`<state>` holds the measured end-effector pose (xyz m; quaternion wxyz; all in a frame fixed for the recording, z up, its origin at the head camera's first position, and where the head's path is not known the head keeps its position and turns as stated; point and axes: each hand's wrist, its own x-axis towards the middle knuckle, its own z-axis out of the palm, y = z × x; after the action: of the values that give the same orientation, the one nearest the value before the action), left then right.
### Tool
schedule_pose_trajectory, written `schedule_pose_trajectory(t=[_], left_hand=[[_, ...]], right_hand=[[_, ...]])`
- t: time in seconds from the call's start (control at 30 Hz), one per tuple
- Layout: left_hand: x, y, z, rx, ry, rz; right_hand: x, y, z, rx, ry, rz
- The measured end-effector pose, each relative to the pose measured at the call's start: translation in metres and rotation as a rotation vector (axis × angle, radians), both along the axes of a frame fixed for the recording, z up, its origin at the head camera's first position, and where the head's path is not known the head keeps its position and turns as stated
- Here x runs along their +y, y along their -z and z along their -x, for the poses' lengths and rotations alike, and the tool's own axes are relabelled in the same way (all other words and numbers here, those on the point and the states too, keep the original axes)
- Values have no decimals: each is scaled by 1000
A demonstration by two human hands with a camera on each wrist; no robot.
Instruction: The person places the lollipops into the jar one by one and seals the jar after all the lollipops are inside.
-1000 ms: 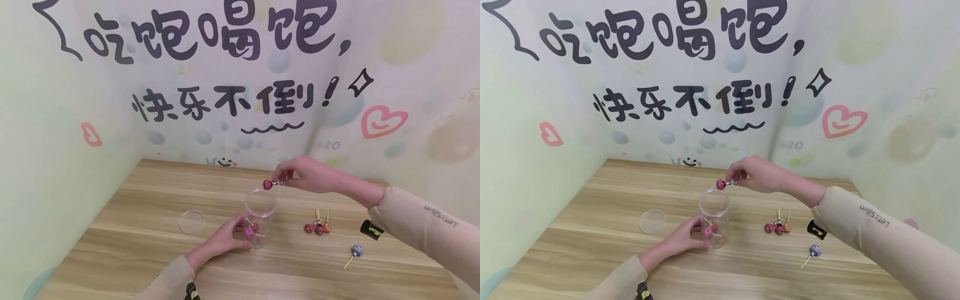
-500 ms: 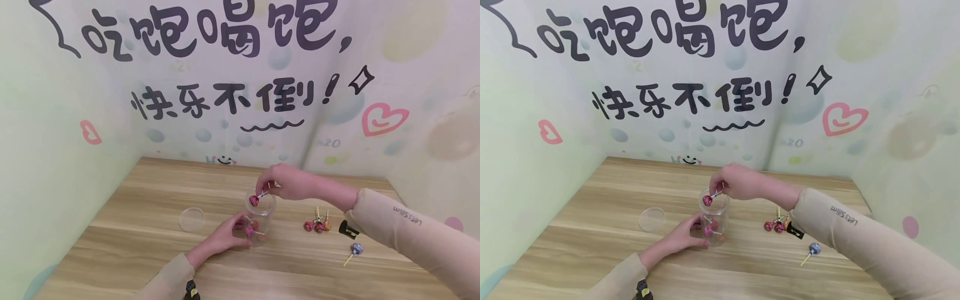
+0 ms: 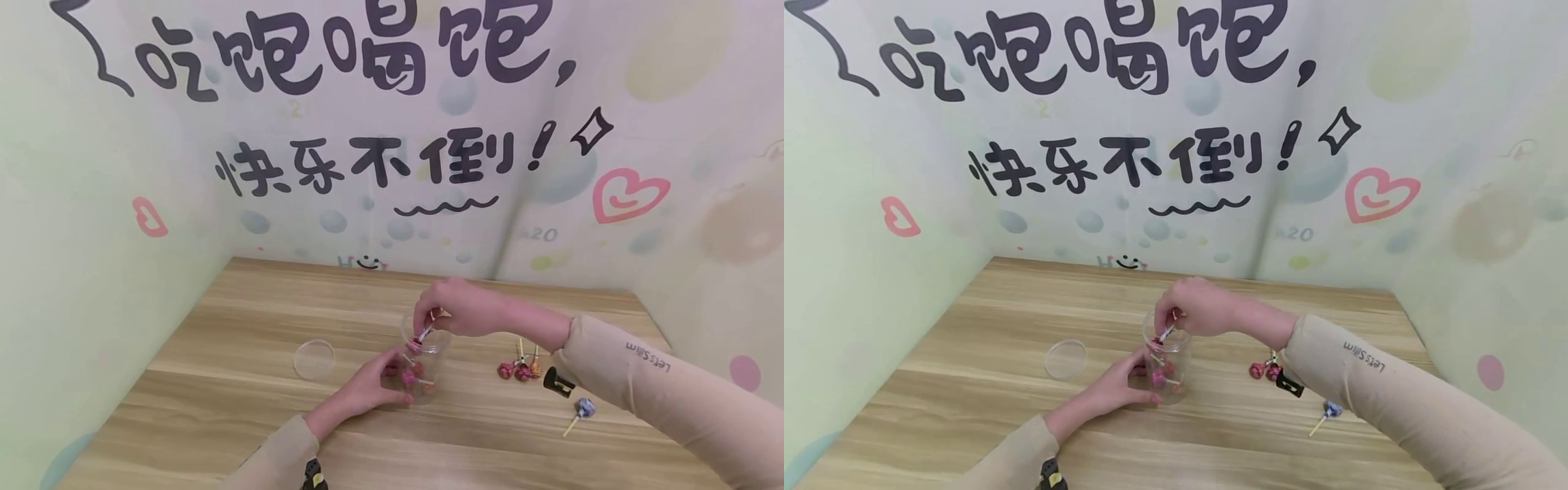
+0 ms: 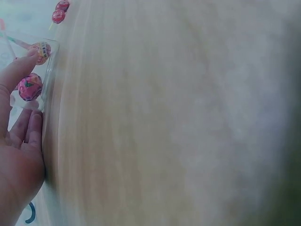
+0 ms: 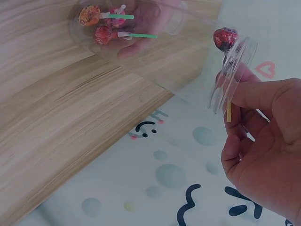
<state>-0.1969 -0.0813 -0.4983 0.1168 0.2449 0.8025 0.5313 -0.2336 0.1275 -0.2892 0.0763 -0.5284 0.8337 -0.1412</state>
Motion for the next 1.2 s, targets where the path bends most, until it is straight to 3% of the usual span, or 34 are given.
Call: schedule_pose_trajectory(t=[0.43,0.73,1.03,1.2], left_hand=[[0,2,-1,-9,-4,6],[0,0,0,-9,5,-4],[0,0,1,-1,7,-5],[1,0,1,-14,9,-6]], right_hand=[[1,2,0,-26,4,11],[4,0,-1,-82,75,-26],[6,2,0,-104,69,48],[14,3,2,-137,126,105]])
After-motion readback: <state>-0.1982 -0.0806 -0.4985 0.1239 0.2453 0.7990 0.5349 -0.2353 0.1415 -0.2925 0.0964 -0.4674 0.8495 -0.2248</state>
